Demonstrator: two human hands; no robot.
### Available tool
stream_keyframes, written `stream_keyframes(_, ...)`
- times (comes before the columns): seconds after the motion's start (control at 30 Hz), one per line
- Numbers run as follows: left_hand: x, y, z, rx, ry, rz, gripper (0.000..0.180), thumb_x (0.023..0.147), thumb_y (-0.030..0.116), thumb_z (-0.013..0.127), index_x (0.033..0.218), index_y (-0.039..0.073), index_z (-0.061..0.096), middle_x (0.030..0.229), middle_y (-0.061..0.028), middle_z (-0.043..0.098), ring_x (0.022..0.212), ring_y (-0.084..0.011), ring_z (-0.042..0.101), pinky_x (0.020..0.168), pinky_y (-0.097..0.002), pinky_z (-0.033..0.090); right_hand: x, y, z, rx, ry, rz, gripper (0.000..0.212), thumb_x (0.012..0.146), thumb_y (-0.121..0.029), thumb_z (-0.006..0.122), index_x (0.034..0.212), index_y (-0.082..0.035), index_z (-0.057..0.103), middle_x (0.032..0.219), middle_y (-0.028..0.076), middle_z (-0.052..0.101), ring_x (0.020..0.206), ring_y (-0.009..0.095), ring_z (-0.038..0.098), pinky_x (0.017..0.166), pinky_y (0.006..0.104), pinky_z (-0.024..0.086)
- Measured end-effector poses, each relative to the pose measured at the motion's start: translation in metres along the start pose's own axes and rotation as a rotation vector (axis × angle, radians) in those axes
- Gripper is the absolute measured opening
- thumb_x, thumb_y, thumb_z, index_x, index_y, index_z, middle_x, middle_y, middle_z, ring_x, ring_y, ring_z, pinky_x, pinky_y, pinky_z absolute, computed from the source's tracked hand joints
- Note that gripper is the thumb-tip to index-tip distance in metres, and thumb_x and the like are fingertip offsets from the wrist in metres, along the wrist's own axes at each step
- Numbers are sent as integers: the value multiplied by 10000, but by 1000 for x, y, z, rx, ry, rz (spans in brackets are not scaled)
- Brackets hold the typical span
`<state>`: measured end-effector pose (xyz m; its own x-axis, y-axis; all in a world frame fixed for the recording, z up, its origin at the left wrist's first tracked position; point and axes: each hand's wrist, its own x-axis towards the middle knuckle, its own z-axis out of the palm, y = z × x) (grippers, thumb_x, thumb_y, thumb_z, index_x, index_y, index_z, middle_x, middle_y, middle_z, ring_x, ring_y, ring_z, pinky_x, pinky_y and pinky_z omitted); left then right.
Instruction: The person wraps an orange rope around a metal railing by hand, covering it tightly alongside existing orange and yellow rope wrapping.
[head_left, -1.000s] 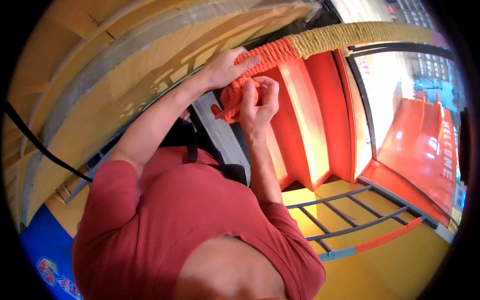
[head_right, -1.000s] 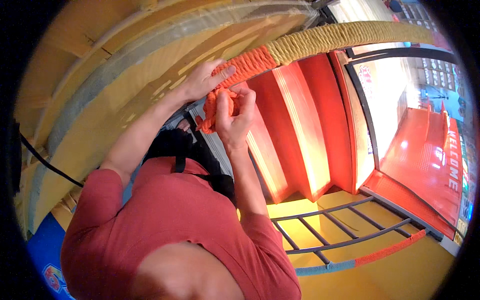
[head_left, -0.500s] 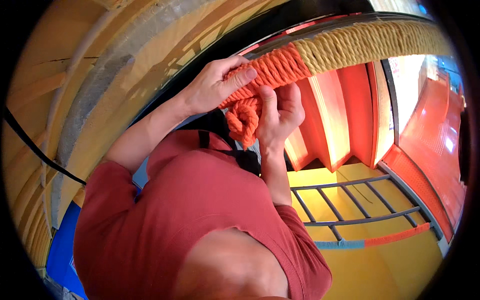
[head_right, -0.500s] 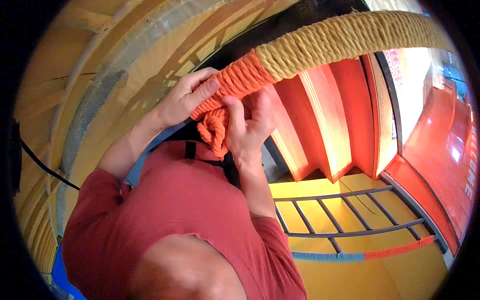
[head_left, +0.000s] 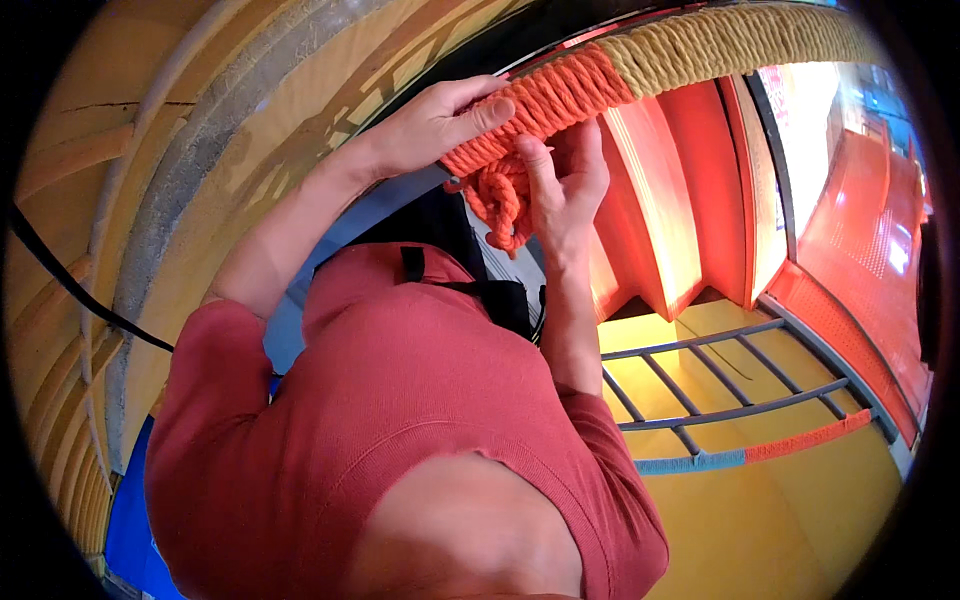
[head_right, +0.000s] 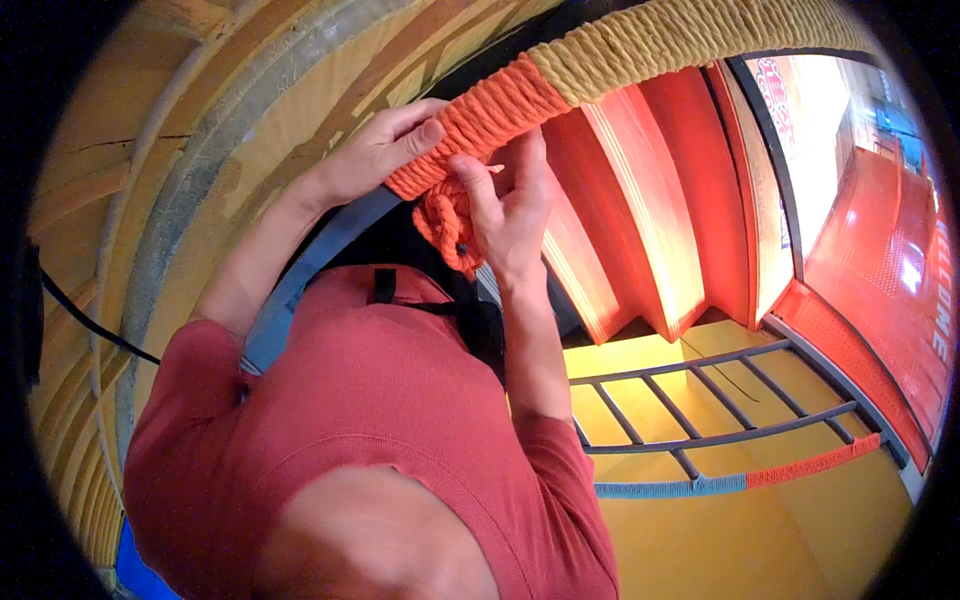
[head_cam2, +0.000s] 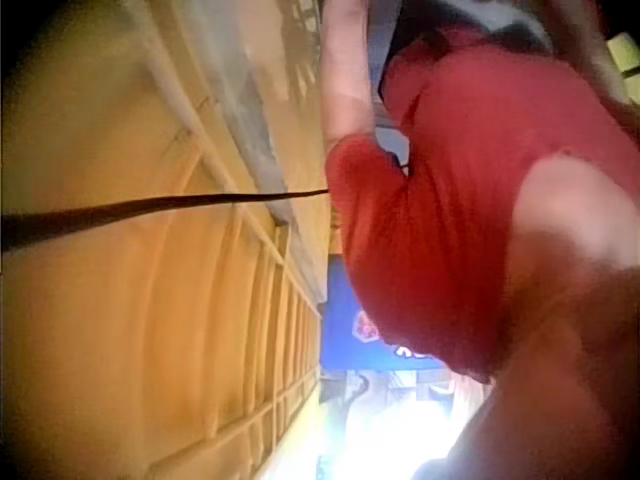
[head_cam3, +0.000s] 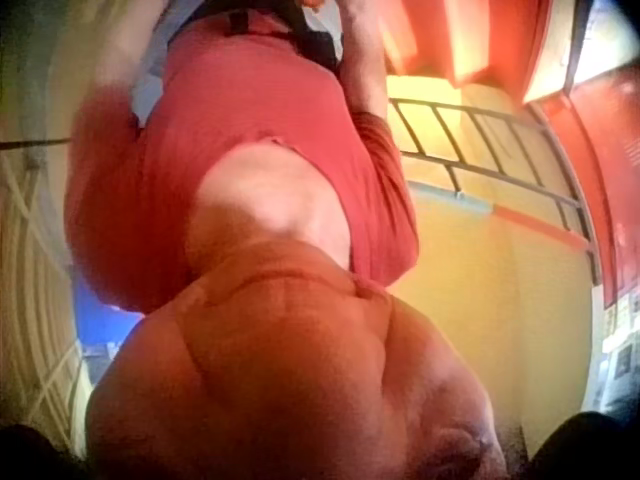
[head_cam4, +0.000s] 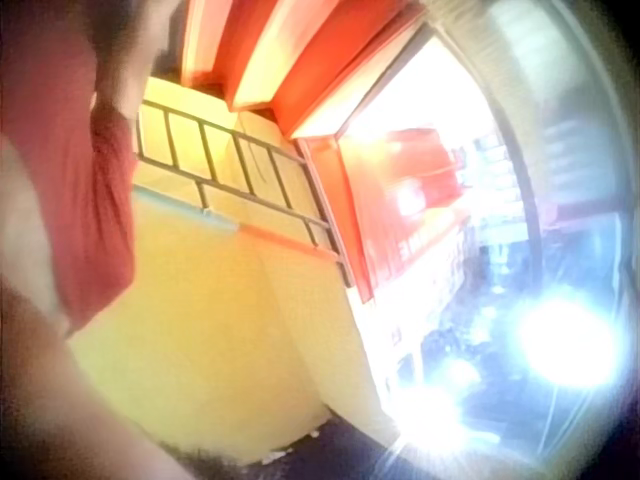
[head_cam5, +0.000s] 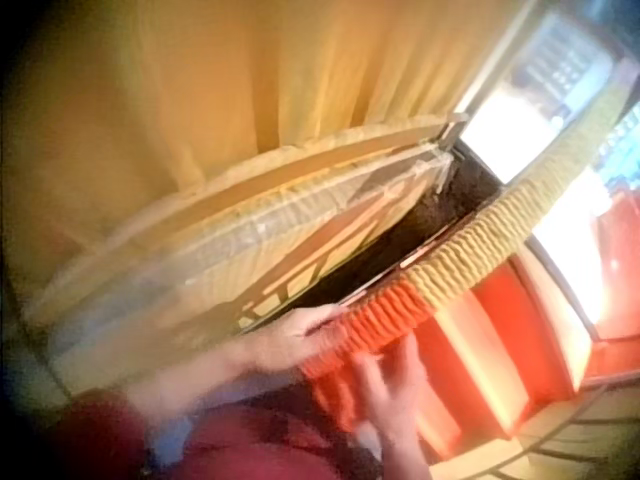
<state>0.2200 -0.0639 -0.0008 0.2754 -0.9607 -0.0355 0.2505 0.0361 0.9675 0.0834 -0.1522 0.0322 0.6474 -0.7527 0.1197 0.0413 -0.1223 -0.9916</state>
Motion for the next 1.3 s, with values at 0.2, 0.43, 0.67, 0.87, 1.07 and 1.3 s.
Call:
stream_keyframes(0.2,-13,1,11,15,127,-6,462,966,369,585,1209,-24,583,1058,-77,659,971,-94,581,868,-274,479,-25,17,-2,-267,78,23,247,929,-75,586,1136,60,593,966,77,679,885,120,625,797,242,485)
stream_keyframes(0.43,-13,10,17,43,110,-42,445,987,361,551,1202,-28,563,1067,-59,638,970,-84,572,863,-253,467,-25,16,4,-296,133,-152,314,873,-36,582,1178,40,575,924,109,693,763,127,646,697,244,498)
stream_keyframes(0.67,-2,2,3,-23,3,-33,548,980,454,516,1260,-18,526,1152,-54,608,1068,-100,545,932,-261,437,-13,18,-4,-61,11,26,402,878,-76,640,1252,11,524,942,34,637,750,60,577,637,197,453)
stream_keyframes(0.87,-12,-1,-4,24,-37,8,544,982,376,548,1320,-44,476,1229,-98,581,1150,-134,528,985,-289,418,-22,26,1,-116,91,1,407,879,-114,675,1229,42,537,981,54,641,758,76,564,668,215,443)
stream_keyframes(1.07,-20,12,12,99,106,24,515,961,328,587,1278,-70,504,1163,-119,625,1091,-148,565,966,-297,436,-38,15,10,-143,146,21,317,943,-111,579,1196,79,554,1118,120,639,1001,169,607,901,284,466)
stream_keyframes(1.3,-5,14,12,24,59,-61,456,993,367,529,1220,-29,537,1073,-67,637,999,-116,573,891,-278,455,-16,24,7,-188,92,-67,349,1005,-258,517,1183,41,555,1010,82,637,876,119,578,787,257,464)
